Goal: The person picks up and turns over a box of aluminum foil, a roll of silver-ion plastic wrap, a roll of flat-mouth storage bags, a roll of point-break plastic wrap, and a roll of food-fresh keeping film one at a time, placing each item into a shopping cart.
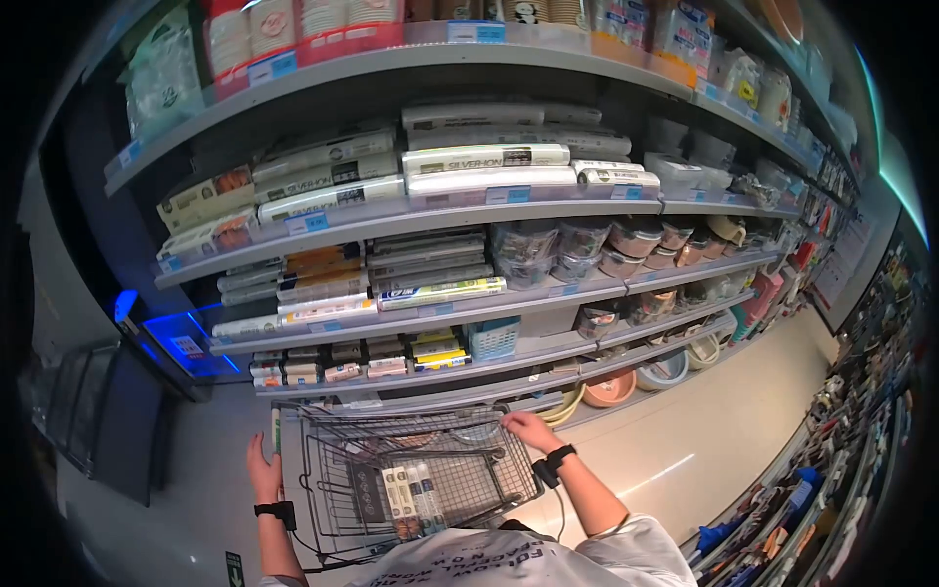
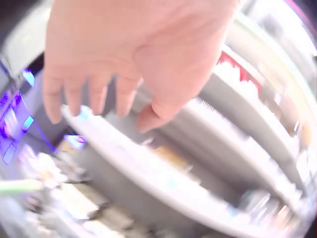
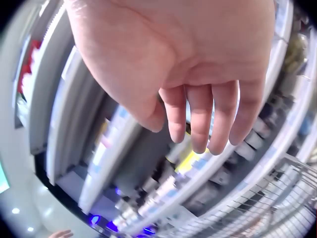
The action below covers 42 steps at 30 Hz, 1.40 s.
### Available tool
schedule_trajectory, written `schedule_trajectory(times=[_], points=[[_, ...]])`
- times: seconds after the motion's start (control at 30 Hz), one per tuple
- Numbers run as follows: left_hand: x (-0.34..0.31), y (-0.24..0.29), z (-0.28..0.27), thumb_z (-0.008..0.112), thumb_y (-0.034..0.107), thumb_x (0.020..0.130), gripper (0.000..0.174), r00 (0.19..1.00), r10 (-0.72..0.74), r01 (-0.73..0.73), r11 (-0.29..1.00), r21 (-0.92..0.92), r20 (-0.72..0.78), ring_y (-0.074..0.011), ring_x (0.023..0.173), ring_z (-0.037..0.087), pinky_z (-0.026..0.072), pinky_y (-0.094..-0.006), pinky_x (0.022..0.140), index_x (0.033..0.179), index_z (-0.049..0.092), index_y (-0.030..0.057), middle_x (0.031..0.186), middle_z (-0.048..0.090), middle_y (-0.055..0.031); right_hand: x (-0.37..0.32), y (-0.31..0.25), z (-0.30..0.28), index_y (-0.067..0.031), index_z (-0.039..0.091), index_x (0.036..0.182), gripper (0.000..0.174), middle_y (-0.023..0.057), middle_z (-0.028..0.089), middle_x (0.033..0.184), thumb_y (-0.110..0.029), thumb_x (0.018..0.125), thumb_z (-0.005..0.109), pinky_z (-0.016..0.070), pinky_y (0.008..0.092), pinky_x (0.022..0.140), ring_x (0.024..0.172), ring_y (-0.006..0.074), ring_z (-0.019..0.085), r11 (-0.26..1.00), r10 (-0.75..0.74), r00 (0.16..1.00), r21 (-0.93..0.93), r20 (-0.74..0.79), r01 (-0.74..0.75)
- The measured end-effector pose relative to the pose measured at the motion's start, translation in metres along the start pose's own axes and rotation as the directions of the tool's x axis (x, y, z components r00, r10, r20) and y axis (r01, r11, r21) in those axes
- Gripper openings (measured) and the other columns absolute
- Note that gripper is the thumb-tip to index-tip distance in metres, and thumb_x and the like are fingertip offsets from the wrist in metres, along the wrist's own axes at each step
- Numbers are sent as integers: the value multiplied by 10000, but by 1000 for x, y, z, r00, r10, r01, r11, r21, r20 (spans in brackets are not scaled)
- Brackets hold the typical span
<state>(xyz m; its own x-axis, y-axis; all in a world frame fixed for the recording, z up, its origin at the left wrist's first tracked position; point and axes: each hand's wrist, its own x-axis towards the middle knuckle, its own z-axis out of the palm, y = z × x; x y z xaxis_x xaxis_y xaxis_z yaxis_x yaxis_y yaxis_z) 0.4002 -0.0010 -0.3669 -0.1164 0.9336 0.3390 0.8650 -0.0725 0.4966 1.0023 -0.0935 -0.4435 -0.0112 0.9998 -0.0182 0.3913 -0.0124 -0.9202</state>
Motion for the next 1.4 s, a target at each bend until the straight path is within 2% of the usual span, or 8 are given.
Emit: schedule_trajectory(times=[0.13, 0.2, 0.33, 0.47, 0.8, 1.1, 1.3, 1.4], points=[[48, 220, -115, 547, 274, 884, 496, 992, -30, 119, 541, -833, 122, -237, 1283, 445, 385, -387, 1024, 1318, 485, 43, 1360, 494, -117, 12, -152, -110, -55, 611, 1146, 251, 41, 666, 1056, -181, 948, 522, 489, 274, 782, 960, 142, 627, 863, 163, 983, 496, -89, -98], [74, 296, -132, 524, 338, 925, 518, 954, 280, -225, 434, -872, -106, -222, 1335, 393, 367, -374, 1028, 1349, 448, 51, 1411, 456, -100, 22, -220, -145, -58, 573, 1193, 279, 43, 627, 1153, -177, 946, 526, 489, 260, 761, 959, 139, 633, 915, -97, 982, 375, -159, 151], [145, 418, -113, 527, 299, 931, 485, 897, 443, -206, 444, -872, 14, -226, 1321, 417, 363, -361, 1037, 1328, 472, 25, 1381, 491, -109, 75, -299, -210, -65, 503, 1283, 372, 51, 558, 1242, -181, 931, 538, 501, 261, 710, 945, 154, 645, 852, -431, 823, 132, -371, 506], [222, 478, -52, 572, 289, 871, 521, 842, 528, -530, 771, -353, -111, -244, 1228, 525, 390, -313, 1019, 1274, 528, -38, 1298, 572, -154, 134, -339, -276, -61, 414, 1364, 534, 115, 533, 1256, -239, 882, 558, 487, 286, 678, 892, 170, 662, 911, -313, 816, 89, -486, 403], [257, 522, -12, 620, 325, 823, 742, 956, 290, -198, 731, -652, 35, -290, 1315, 422, 361, -346, 1045, 1414, 354, -37, 1417, 432, -216, 153, -354, -312, 53, 336, 1405, 627, 144, 584, 1200, -258, 890, 513, 426, 255, 658, 872, 178, 676, 826, -152, 912, 458, -381, 329], [147, 496, -80, 508, 161, 954, 488, 899, 329, -285, -58, -957, -288, -348, 1278, 450, 402, -473, 1039, 1393, 327, 46, 1362, 435, -158, 60, -369, -247, -50, 440, 1375, 550, 115, 472, 1315, -202, 884, 637, 523, 245, 687, 983, 135, 578, 636, -552, 587, 156, -593, 756], [28, 376, 2, 577, 188, 937, 532, 990, 107, 99, -50, -994, 93, -299, 1082, 592, 546, -402, 880, 1375, 279, 140, 1277, 492, -146, 15, -199, -84, -40, 393, 1318, 608, 124, 539, 1177, -62, 811, 727, 540, 231, 712, 1088, 169, 563, 759, -299, 918, 519, -260, 394], [-29, 318, 29, 573, 196, 940, 532, 972, -51, 224, -73, -972, 228, -317, 1158, 555, 519, -458, 931, 1400, 319, 111, 1390, 433, -191, -11, -162, -52, -54, 559, 1203, 506, 79, 582, 1148, -6, 732, 737, 529, 237, 700, 1008, 174, 604, 943, -266, 957, 172, -117, 284]])
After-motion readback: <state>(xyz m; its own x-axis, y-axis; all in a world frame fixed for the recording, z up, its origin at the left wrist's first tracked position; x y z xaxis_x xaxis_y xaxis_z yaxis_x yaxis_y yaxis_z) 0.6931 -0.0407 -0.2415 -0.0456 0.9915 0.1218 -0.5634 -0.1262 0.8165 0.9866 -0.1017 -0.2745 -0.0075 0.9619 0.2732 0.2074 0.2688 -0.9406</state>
